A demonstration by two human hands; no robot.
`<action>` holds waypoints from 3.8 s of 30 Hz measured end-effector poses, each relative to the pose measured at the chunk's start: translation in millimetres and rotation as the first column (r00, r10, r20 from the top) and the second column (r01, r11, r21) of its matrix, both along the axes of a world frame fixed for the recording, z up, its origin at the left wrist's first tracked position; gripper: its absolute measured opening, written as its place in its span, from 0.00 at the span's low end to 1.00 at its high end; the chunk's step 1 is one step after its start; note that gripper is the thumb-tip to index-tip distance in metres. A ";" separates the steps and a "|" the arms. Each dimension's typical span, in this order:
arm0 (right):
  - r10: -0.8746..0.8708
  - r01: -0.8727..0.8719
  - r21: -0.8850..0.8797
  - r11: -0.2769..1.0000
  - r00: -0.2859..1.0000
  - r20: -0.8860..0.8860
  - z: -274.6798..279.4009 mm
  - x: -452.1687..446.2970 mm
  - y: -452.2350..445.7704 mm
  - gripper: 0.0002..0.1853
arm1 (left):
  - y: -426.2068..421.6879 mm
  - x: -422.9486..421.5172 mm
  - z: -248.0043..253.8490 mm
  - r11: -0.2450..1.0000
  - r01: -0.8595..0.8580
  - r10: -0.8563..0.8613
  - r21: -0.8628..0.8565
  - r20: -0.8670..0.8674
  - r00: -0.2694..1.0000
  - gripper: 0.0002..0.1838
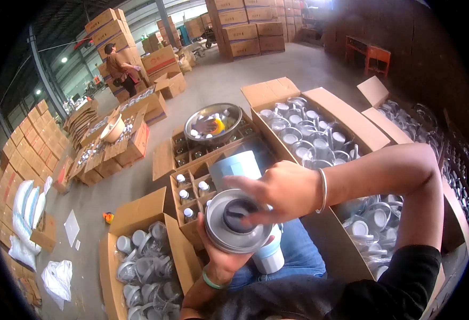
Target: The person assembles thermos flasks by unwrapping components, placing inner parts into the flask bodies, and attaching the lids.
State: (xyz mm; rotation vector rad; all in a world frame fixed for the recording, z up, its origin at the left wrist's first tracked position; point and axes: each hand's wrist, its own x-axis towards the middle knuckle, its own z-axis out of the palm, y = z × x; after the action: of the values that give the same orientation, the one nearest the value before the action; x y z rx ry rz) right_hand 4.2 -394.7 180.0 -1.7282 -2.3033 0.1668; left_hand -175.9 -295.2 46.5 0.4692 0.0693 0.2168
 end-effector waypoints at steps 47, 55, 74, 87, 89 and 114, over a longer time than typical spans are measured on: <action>0.002 0.024 0.327 0.945 0.997 -0.077 -74.0 -2.2 -3.5 0.31 | 21.3 47.2 -45.4 0.425 -0.476 0.608 0.770 0.147 0.781 0.50; 0.023 0.014 0.421 0.907 0.996 -0.083 -55.1 -8.4 -1.2 0.42 | 9.8 0.5 -42.3 0.420 -0.600 0.705 0.681 0.171 0.688 0.50; 0.329 -0.047 0.341 0.939 0.411 -0.850 -28.3 104.7 128.3 0.18 | 172.1 78.9 35.0 0.786 -0.448 0.365 0.426 0.266 0.892 0.35; 0.229 -0.055 0.235 0.970 0.519 -0.824 -130.6 157.7 163.7 0.15 | 217.5 129.6 -47.4 0.293 -0.347 0.341 0.891 0.242 0.909 0.31; 0.240 -0.066 0.240 0.969 0.498 -0.833 -134.6 158.4 161.6 0.15 | 214.4 127.9 -53.6 0.289 -0.343 0.343 0.894 0.238 0.909 0.30; 0.062 0.113 0.268 0.957 0.821 -0.567 -88.2 102.1 122.4 0.32 | 203.2 137.7 -66.3 0.586 -0.238 0.247 0.774 0.109 0.963 0.37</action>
State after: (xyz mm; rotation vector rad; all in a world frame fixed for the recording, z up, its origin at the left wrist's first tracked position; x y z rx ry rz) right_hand 106.3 -272.3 91.8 -1.3260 -1.7561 0.2818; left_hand -38.2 -92.0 -19.9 1.3612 0.0453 0.5264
